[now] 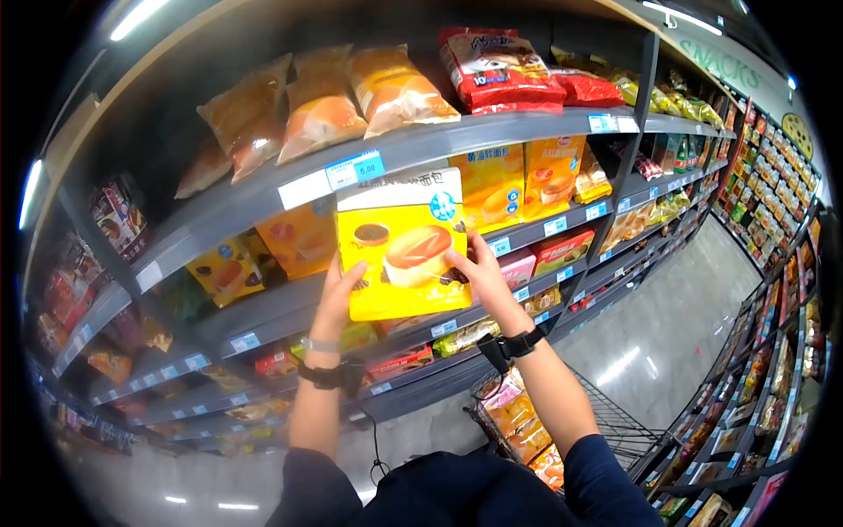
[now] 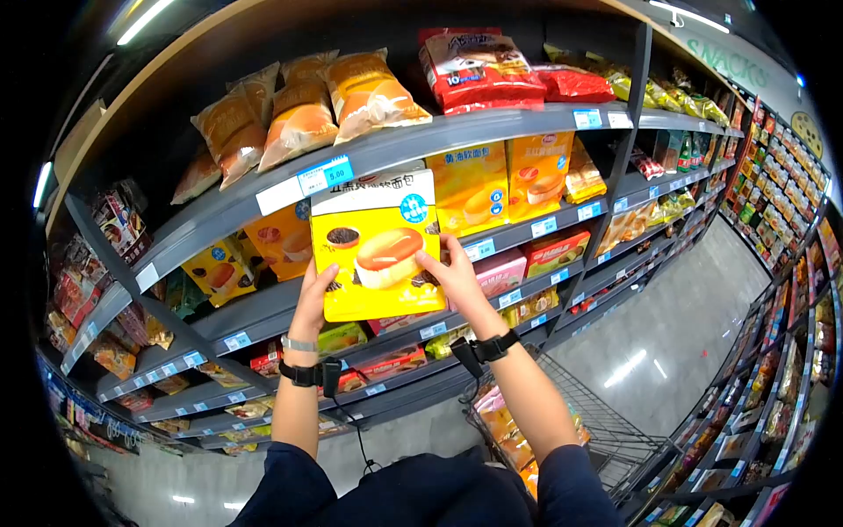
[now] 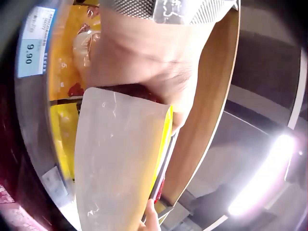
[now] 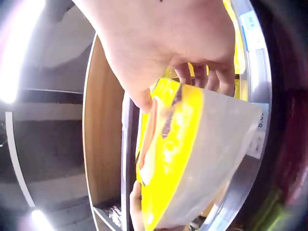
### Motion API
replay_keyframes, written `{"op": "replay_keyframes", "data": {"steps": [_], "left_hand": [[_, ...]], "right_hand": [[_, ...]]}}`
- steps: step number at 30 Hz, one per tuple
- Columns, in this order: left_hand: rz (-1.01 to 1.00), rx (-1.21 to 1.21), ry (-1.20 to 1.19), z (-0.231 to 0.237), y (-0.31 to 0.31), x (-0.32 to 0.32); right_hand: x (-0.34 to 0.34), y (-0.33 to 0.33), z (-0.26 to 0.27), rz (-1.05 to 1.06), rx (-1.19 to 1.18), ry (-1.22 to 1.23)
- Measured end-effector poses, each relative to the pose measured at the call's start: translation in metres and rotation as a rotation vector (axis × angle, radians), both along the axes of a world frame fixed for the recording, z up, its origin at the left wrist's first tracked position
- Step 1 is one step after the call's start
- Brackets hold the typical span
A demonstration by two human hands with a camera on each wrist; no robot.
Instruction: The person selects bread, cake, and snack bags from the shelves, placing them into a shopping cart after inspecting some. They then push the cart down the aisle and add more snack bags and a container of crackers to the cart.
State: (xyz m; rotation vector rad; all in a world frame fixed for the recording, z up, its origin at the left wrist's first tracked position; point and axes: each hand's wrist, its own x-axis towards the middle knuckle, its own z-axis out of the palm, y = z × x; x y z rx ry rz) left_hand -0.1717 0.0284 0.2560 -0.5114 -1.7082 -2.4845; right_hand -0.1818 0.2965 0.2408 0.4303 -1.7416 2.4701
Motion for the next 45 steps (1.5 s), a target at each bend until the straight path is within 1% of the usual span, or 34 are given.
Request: {"op": "replay_keyframes", "data": {"steps": [1,2,3,5,6,7,10,12,15,16,17,19,21,22,24,25,26,27,28,29,31,33,34,35,36,37,39,41,42,43,44,45], "left_hand": [[-0.005,-0.040,0.031,-0.011,0.001,0.007],[0.005,-0.076,0.019,-0.023,0.000,0.012],[0.030,-0.055,-0.068,-0.031,0.003,0.021],[0.005,0.036,-0.151,-0.046,0.014,0.036],[-0.009,0.029,-0.166,-0.052,0.018,0.040],[-0.049,0.018,-0.166,-0.057,0.023,0.044],[-0.113,0.001,-0.174,-0.072,0.038,0.050],[-0.137,-0.006,-0.179,-0.079,0.050,0.051],[-0.153,-0.025,-0.137,-0.091,0.070,0.048],[-0.134,-0.036,-0.142,-0.099,0.075,0.045],[-0.157,-0.044,-0.154,-0.105,0.079,0.042],[-0.124,-0.094,-0.148,-0.115,0.091,0.039],[-0.152,-0.165,-0.211,-0.128,0.098,0.035],[-0.169,-0.200,-0.242,-0.130,0.105,0.033],[-0.239,-0.265,-0.284,-0.117,0.136,0.039],[-0.281,-0.291,-0.291,-0.113,0.151,0.044],[-0.270,-0.355,-0.299,-0.137,0.149,0.037],[-0.285,-0.496,-0.272,-0.149,0.148,0.031],[-0.261,-0.521,-0.356,-0.147,0.158,0.040],[-0.228,-0.546,-0.436,-0.144,0.167,0.047],[-0.240,-0.583,-0.442,-0.155,0.172,0.054],[-0.238,-0.619,-0.454,-0.170,0.169,0.053],[-0.237,-0.614,-0.448,-0.182,0.165,0.053],[-0.235,-0.606,-0.442,-0.188,0.165,0.051],[-0.210,-0.676,-0.440,-0.185,0.171,0.055],[-0.212,-0.688,-0.447,-0.188,0.174,0.056],[-0.273,-0.705,-0.473,-0.194,0.176,0.055],[-0.286,-0.745,-0.446,-0.190,0.181,0.061],[-0.297,-0.779,-0.424,-0.188,0.183,0.061],[-0.309,-0.811,-0.400,-0.185,0.184,0.062],[-0.304,-0.817,-0.405,-0.181,0.186,0.062],[-0.313,-0.833,-0.386,-0.176,0.187,0.063]], "right_hand": [[0.012,0.004,0.003,0.059,-0.055,-0.073],[0.015,0.008,-0.007,0.043,-0.031,-0.037],[0.024,0.008,-0.010,-0.060,-0.041,0.025],[0.041,0.018,-0.013,0.061,-0.136,-0.103],[0.043,0.024,-0.021,0.113,-0.126,-0.095],[0.046,0.030,-0.029,0.162,-0.086,-0.156],[0.060,0.047,-0.042,0.149,-0.097,-0.175],[0.065,0.057,-0.051,0.140,-0.181,-0.226],[0.071,0.071,-0.060,0.089,-0.190,-0.205],[0.074,0.077,-0.061,0.069,-0.197,-0.200],[0.073,0.082,-0.066,0.046,-0.207,-0.209],[0.075,0.093,-0.076,-0.071,-0.129,-0.137],[0.081,0.106,-0.084,-0.092,-0.134,-0.130],[0.091,0.114,-0.078,-0.108,-0.110,-0.204],[0.101,0.133,-0.090,-0.158,-0.121,-0.283],[0.114,0.141,-0.089,-0.243,-0.123,-0.317],[0.117,0.151,-0.120,-0.270,-0.168,-0.299],[0.119,0.163,-0.151,-0.289,-0.211,-0.275],[0.136,0.178,-0.159,-0.363,-0.142,-0.433],[0.150,0.189,-0.171,-0.438,-0.160,-0.509],[0.163,0.213,-0.274,-0.619,-0.160,-0.651],[0.209,0.230,-0.284,-0.650,-0.375,-0.682],[0.229,0.234,-0.306,-0.740,-0.491,-0.751],[0.246,0.238,-0.338,-0.828,-0.603,-0.817],[0.267,0.244,-0.369,-0.831,-0.698,-0.807],[0.285,0.249,-0.402,-0.830,-0.790,-0.795],[0.313,0.249,-0.467,-1.078,-0.964,-0.840],[0.335,0.251,-0.529,-1.269,-1.080,-0.881],[0.336,0.251,-0.535,-1.456,-1.026,-0.757],[0.339,0.252,-0.539,-1.553,-1.152,-0.799],[0.339,0.257,-0.543,-1.555,-1.177,-0.767],[0.344,0.266,-0.564,-1.555,-1.201,-0.734]]}}
